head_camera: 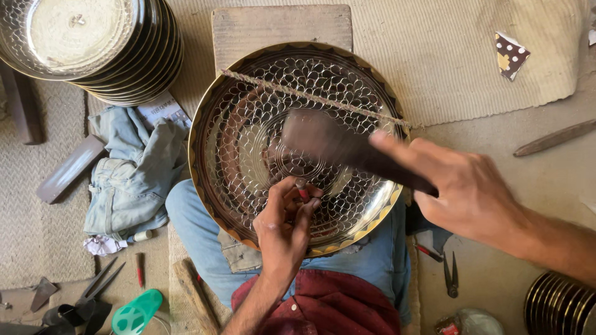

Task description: The person sits on the floor with a large brass tray on their lap and hammers a small punch with a wooden mallet to emboss a repeating decorative pattern into the tray surface. They reposition the punch across the tray between strikes, working the pattern outward.

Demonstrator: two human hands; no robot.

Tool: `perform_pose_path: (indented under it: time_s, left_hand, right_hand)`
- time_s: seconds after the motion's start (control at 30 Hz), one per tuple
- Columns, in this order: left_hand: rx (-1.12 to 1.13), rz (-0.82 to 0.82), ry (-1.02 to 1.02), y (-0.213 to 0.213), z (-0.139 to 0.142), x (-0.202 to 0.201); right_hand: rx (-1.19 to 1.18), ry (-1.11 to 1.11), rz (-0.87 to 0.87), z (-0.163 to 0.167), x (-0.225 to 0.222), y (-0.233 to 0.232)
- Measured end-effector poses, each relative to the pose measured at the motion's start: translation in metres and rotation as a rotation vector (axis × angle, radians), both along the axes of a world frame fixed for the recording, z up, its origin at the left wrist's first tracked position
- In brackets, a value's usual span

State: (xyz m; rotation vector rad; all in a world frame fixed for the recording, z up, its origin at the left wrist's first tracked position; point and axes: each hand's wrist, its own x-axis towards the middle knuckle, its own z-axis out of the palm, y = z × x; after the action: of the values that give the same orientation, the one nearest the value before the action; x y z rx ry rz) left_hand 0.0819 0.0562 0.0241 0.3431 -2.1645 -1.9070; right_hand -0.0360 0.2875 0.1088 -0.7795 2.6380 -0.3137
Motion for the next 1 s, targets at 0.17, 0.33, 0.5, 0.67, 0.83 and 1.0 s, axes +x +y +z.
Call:
perform_pose_path:
  time_s: [0.17,0.33,0.5,0.67,0.83,1.0]
  left_hand:
    - [-0.024,0.015,-0.027,0.001,0.0,0.0]
    - [-0.076,0.02,-0.029,-0.001,0.0,-0.001]
    - [-0.138,0.018,-0.059,-0.002,0.001,-0.002]
    - [-0.122,0.023,-0.035,-0.001,0.0,0.0]
    - [-0.054,0.016,-0.018,0.001,-0.002,0.001]
    - [-0.039,0.025,0.002,0.002,-0.003,-0.001]
  right_hand:
    - [-0.221,0.126,0.072,0.004,-0.001,-0.003]
    - [0.0,0.161,0.124,0.005,-0.002,-0.001]
    - [0.333,0.303,0.296,0.002,-0.002,0.0]
    - [0.018,0.253,0.22,0.003,-0.003,-0.001]
    - [-0.058,0.16,0.156,0.009,-0.005,-0.004]
    - [0.036,0.091,0.118,0.015,-0.01,-0.009]
